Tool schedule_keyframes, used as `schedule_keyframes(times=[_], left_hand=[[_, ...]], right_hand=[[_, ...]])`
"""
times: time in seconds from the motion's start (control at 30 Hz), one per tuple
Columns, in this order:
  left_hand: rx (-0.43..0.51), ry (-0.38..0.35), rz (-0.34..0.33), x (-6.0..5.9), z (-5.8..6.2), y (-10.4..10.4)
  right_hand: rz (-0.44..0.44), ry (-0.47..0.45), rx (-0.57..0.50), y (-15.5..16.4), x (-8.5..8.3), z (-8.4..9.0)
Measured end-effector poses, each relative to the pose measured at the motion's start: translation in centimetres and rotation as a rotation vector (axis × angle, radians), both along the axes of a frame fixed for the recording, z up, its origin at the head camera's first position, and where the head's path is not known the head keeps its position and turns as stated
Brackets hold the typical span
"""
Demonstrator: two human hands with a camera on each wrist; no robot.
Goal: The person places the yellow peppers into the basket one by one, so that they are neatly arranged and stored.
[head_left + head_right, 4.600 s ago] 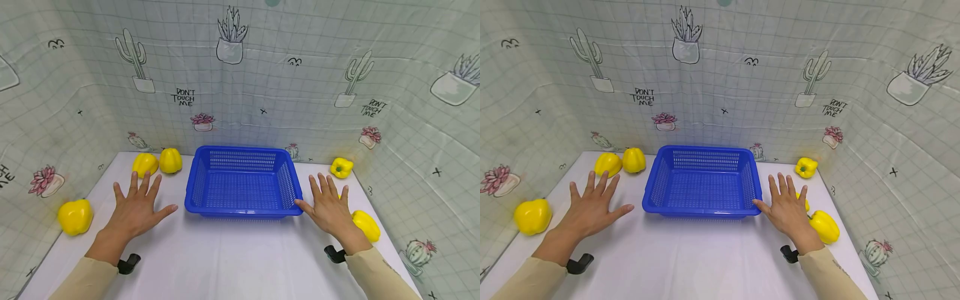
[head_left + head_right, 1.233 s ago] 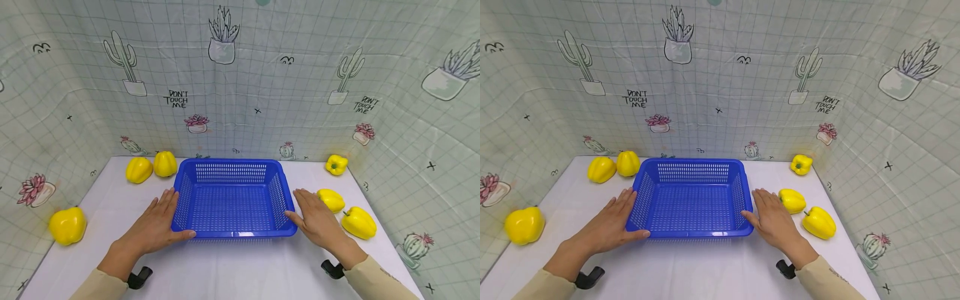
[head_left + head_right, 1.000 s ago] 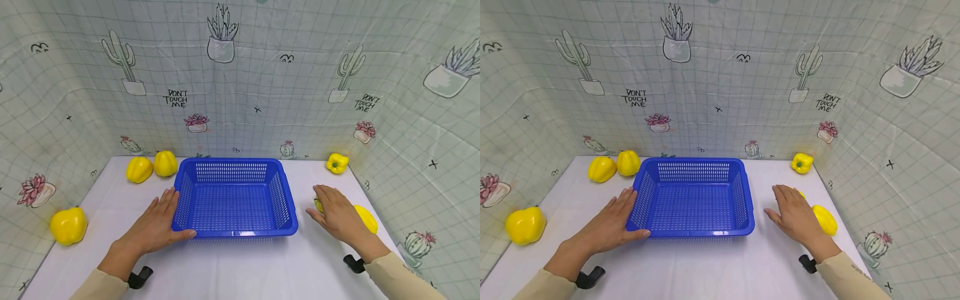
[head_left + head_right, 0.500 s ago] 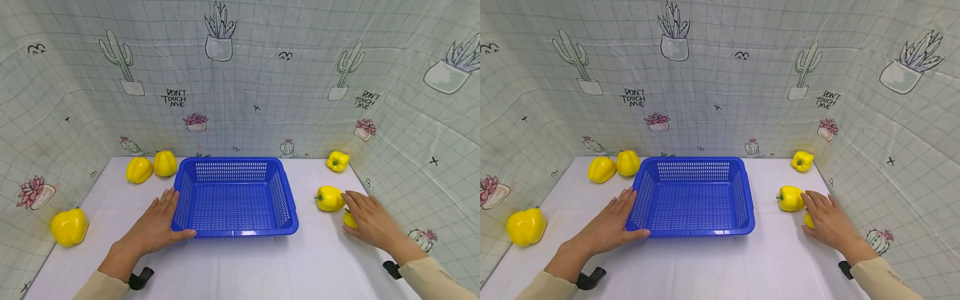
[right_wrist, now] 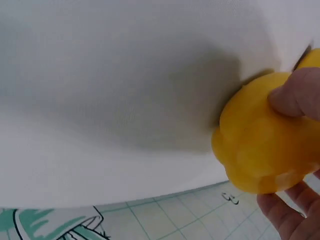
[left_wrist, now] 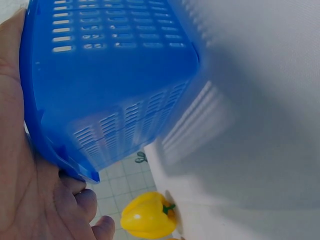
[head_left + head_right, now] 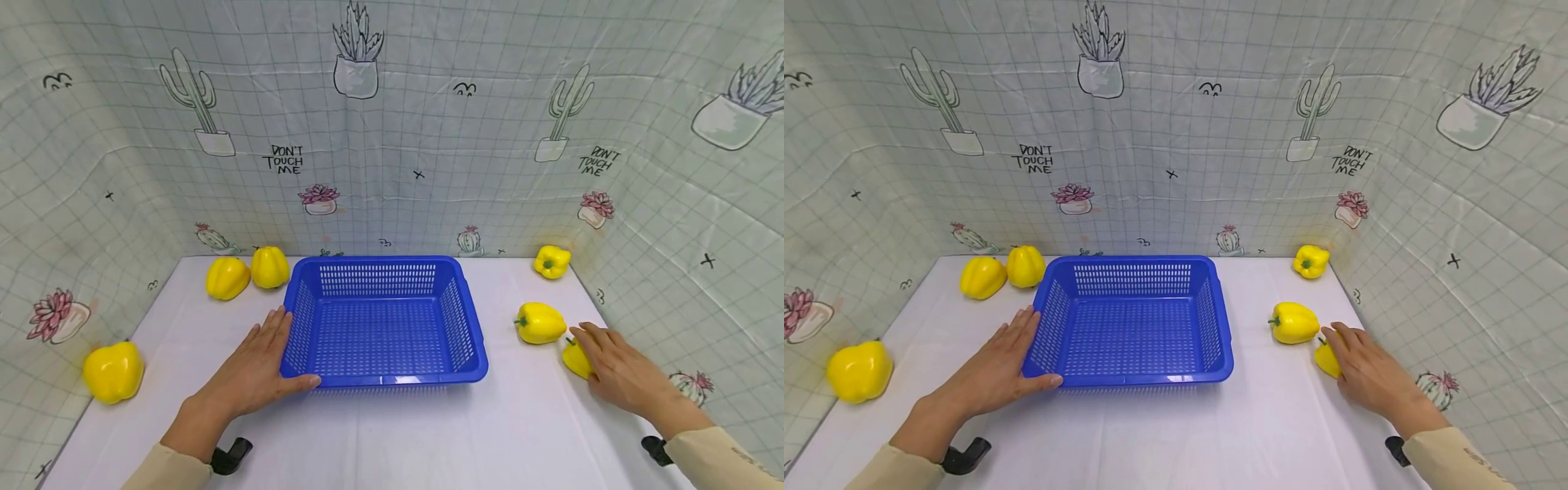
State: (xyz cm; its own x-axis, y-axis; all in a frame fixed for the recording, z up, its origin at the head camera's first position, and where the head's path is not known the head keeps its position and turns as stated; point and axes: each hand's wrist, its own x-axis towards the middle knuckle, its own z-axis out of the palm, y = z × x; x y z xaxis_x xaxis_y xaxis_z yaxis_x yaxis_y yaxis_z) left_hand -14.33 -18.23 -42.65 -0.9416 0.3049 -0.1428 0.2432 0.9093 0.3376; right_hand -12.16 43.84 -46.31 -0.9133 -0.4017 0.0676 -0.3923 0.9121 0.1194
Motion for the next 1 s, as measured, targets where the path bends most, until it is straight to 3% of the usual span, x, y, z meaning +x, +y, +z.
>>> schedule_keyframes(times=[0.2,0.4,0.67,0.8,1.0], left_hand=[[0.007,-0.002,0.007,0.10,-0.03,-0.06],[0.014,-0.007,0.008,0.11,0.03,0.03],[0.018,-0.004,0.006,0.18,0.10,0.02],[0.017,-0.008,0.009,0.15,0.07,-0.03],[0.020,-0.016,0.011,0.10,0.01,0.04]], right_hand=[[-0.071,0.074,-0.006,-0.57,-0.22,-0.33],[-0.140,0.003,0.037,-0.60,-0.05,-0.31],[-0.076,-0.124,0.031,0.19,0.40,0.29],[-0.032,-0.105,0.046,0.23,0.34,0.48],[-0.057,-0.075,0.055,0.07,0.01,0.34]])
